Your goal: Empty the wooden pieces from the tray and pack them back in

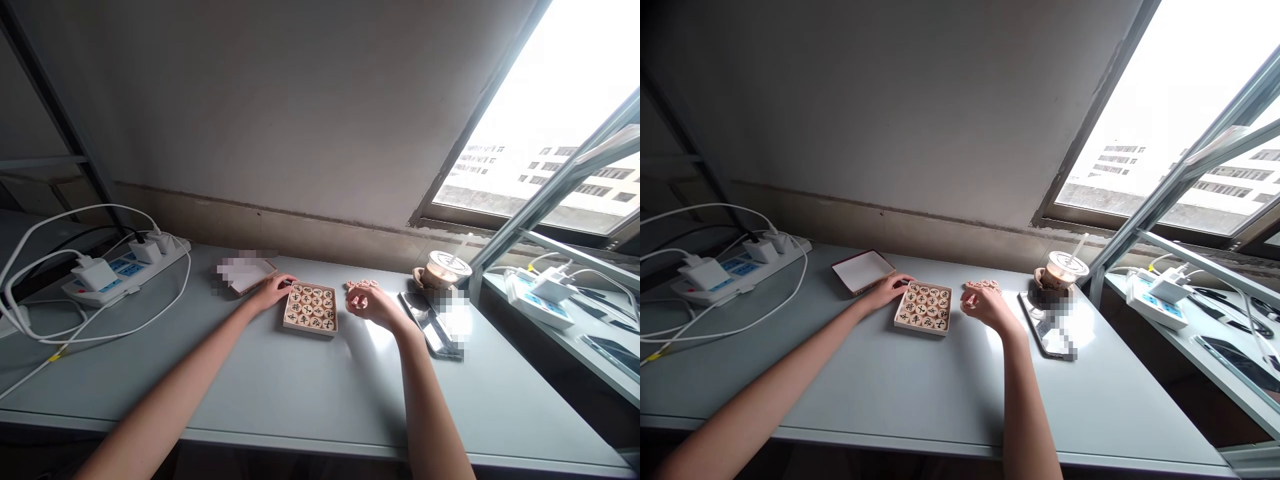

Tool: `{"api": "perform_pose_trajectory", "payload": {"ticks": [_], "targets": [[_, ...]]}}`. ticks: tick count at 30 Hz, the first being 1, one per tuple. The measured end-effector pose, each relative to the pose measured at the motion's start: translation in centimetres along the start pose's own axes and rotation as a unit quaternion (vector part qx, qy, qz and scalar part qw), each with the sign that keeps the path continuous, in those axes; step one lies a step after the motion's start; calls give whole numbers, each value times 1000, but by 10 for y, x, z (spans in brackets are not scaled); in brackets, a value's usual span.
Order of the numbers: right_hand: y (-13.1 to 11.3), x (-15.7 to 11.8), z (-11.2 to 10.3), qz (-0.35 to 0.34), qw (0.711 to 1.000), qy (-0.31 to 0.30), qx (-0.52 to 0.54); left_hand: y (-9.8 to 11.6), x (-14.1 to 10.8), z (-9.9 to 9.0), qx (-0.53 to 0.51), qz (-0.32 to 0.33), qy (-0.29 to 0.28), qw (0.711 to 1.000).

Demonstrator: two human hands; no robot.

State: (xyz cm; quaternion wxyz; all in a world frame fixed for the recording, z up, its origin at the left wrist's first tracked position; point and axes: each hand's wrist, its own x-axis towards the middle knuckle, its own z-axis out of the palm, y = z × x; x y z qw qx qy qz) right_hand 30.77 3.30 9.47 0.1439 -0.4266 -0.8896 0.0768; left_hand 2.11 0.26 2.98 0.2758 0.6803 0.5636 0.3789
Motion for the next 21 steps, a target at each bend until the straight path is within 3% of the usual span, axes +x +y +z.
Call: {"api": "perform_pose_trajectory", "payload": {"ticks": [5,19,21], "targets": [[17,-2,5,3,997,-77,28,-1,0,1,-7,0,-4,1000],[10,1,6,27,997,-72,22,-1,0,1,-8,-4,-3,1000],[2,4,10,12,998,-49,38,-1,0,1,-11,-3,0,1000]]}}
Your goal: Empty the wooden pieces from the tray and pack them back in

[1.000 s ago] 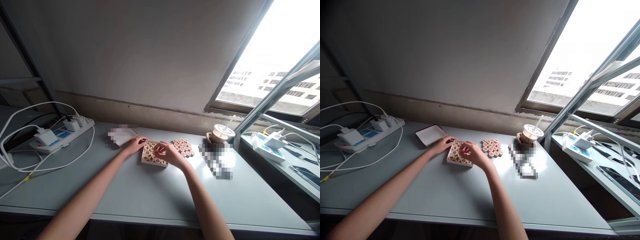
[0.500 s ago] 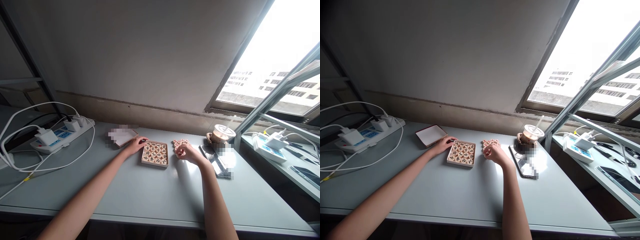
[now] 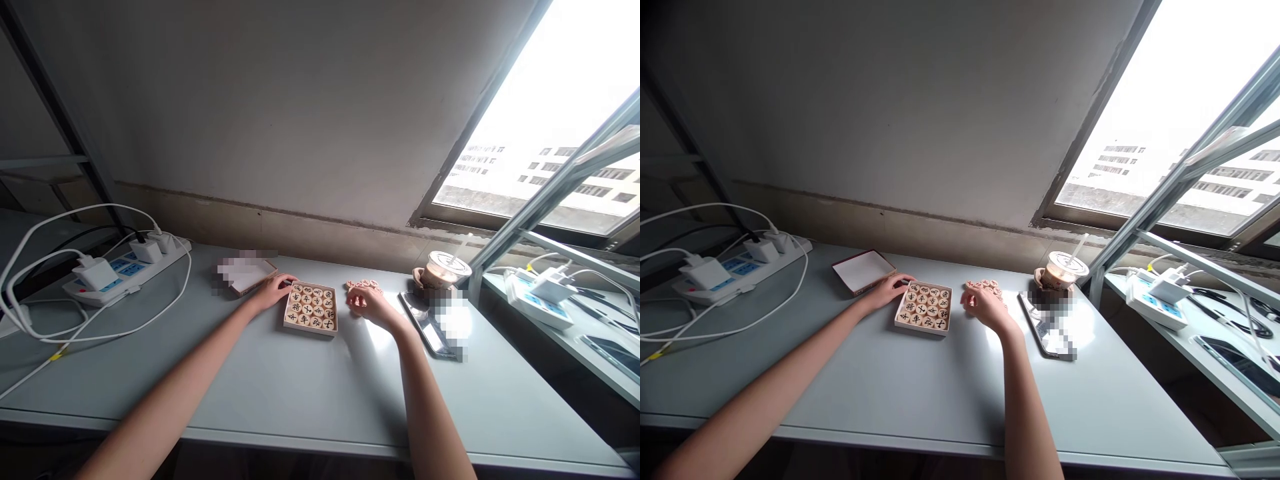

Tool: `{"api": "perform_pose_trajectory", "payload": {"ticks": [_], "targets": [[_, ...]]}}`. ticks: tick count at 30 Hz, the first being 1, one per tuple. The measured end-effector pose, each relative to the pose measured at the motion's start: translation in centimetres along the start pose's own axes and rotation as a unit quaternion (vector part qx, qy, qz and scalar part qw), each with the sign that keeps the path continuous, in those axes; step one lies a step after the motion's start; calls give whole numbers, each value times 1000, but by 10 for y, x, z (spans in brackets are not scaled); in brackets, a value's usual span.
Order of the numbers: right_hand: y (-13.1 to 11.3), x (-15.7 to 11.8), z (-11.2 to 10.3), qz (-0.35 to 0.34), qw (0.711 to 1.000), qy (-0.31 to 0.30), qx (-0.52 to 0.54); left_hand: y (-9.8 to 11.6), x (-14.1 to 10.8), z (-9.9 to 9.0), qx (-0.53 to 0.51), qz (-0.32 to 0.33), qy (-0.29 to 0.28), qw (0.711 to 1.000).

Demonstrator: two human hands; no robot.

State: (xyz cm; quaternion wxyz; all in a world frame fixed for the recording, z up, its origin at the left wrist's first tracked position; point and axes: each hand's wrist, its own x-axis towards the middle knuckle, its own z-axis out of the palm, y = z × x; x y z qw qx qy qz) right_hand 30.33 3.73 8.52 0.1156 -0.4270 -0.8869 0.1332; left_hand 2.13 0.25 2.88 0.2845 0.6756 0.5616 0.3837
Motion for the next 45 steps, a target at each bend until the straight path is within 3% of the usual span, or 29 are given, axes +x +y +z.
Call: {"api": "perform_pose_trajectory", "payload": {"ticks": [3,7,11,17,25,39,42,45], "targets": [[-20,7,14,-45,995,77,-35,1,0,-1,-4,1,3,1000],[-44,15,35,-70,979,111,-153,2,-1,-4,12,4,14,1000],[-50,17,44,-34,965,130,-223,3,-2,-5,33,-7,20,999],[-47,18,52,23,959,149,-241,4,-3,-2,36,7,23,999],[-45,21,54,56,975,146,-157,-2,-1,0,49,25,17,998],[-45,21,50,21,983,150,-108,-3,0,0,37,24,16,999],[-38,22,44,12,981,177,-78,-1,0,0,39,19,15,999],[-26,28,37,46,975,219,0,1,-1,-1,42,21,15,999]]}}
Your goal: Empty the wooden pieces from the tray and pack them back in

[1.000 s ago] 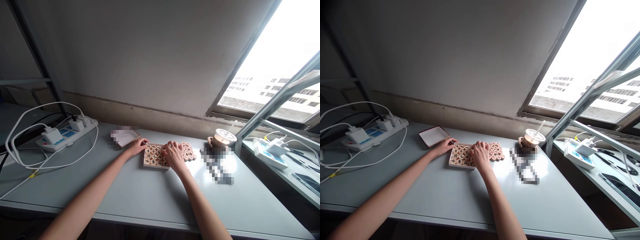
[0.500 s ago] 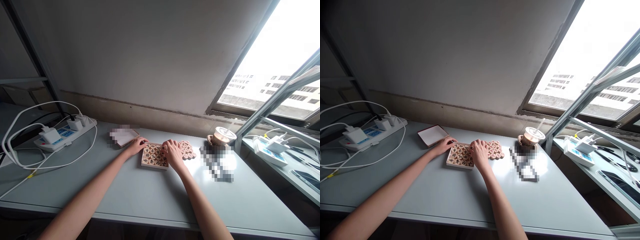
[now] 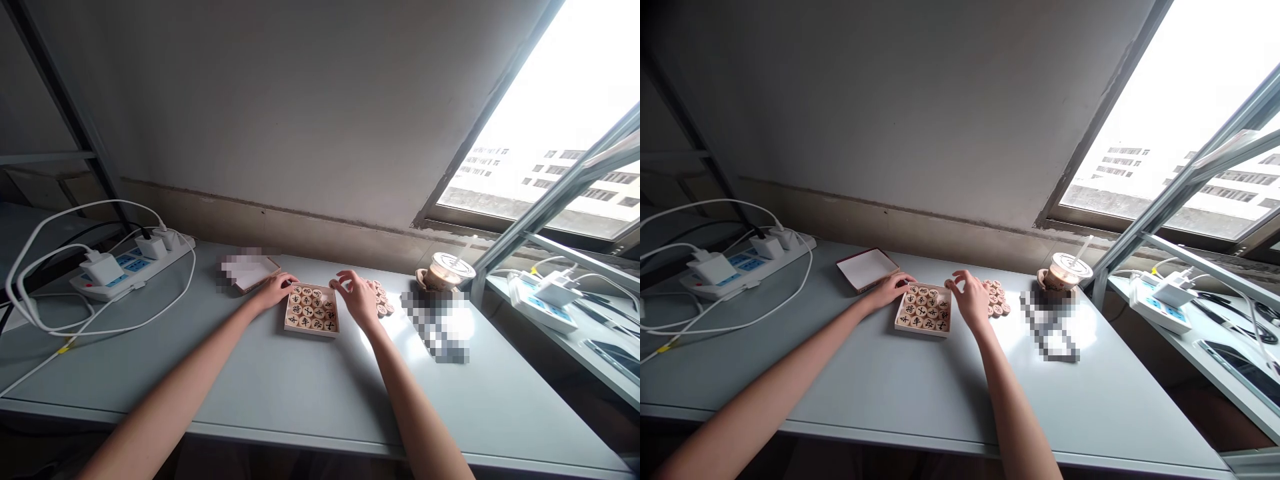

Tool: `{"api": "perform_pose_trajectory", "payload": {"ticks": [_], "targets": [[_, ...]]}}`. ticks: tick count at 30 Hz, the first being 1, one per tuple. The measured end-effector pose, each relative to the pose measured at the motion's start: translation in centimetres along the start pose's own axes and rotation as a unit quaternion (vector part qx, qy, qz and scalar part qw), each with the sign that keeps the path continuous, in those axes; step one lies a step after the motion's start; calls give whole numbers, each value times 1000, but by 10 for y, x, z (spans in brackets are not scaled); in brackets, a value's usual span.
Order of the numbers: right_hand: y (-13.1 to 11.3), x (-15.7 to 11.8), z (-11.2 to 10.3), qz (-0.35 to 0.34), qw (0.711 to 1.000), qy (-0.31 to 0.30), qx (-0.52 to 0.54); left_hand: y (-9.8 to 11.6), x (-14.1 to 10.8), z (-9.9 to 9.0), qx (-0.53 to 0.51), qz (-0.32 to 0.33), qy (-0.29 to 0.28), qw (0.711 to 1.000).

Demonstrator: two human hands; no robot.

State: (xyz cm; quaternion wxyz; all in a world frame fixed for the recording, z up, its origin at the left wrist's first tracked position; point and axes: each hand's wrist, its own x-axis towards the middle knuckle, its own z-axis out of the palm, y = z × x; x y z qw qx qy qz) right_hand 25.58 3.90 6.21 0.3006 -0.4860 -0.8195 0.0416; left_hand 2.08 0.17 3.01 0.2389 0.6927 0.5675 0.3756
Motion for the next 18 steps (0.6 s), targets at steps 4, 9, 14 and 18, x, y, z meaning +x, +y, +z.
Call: {"api": "perform_pose_trajectory", "payload": {"ticks": [4,9,14,18], "targets": [[16,12,5,67,997,-22,7,2,0,-2,9,2,-2,1000],[23,13,16,62,990,10,-130,1,1,-1,14,-1,5,1000],[24,5,8,-11,988,9,-154,-1,1,0,19,-8,3,1000],[26,-1,6,-52,982,-22,-183,1,0,0,20,-8,3,1000]]}}
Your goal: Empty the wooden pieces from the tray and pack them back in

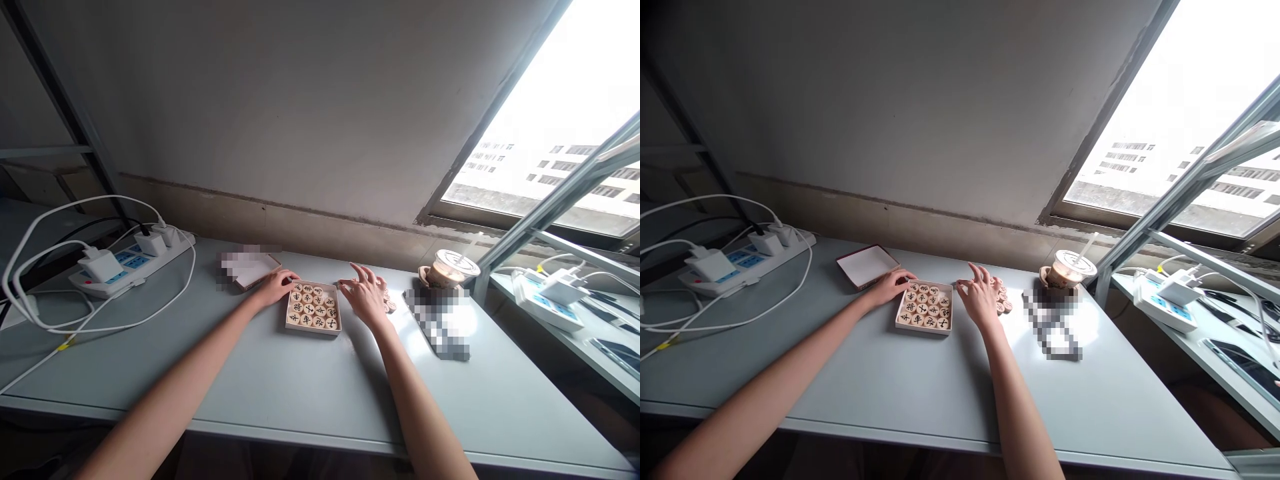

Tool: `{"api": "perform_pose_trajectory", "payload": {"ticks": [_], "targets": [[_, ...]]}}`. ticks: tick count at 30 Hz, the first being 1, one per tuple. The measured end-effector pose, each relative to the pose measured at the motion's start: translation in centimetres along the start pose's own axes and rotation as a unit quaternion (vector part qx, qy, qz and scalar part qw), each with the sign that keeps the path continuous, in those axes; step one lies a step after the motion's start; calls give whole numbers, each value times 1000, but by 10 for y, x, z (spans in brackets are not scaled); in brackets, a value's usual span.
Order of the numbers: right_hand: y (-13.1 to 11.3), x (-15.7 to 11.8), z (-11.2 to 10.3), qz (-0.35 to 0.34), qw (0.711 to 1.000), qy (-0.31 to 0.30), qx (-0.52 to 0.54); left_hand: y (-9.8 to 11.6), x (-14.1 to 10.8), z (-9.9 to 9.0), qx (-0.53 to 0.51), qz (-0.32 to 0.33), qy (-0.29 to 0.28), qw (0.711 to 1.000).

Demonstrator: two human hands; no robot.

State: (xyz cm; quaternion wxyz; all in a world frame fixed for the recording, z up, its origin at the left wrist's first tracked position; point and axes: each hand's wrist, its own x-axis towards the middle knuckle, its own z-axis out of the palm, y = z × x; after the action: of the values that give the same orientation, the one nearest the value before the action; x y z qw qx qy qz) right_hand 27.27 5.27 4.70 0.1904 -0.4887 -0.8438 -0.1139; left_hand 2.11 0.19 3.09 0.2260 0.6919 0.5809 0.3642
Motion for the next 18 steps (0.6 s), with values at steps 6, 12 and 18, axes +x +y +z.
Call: {"api": "perform_pose_trajectory", "payload": {"ticks": [6,12,18], "targets": [[4,-4,8,18,999,-22,-27,3,-1,-1,-7,-2,0,1000],[-2,-4,-7,9,1000,-18,9,0,-1,0,-8,-1,-3,1000],[-17,-7,-26,-134,980,-103,108,1,-1,-1,-1,-3,-2,1000]]}}
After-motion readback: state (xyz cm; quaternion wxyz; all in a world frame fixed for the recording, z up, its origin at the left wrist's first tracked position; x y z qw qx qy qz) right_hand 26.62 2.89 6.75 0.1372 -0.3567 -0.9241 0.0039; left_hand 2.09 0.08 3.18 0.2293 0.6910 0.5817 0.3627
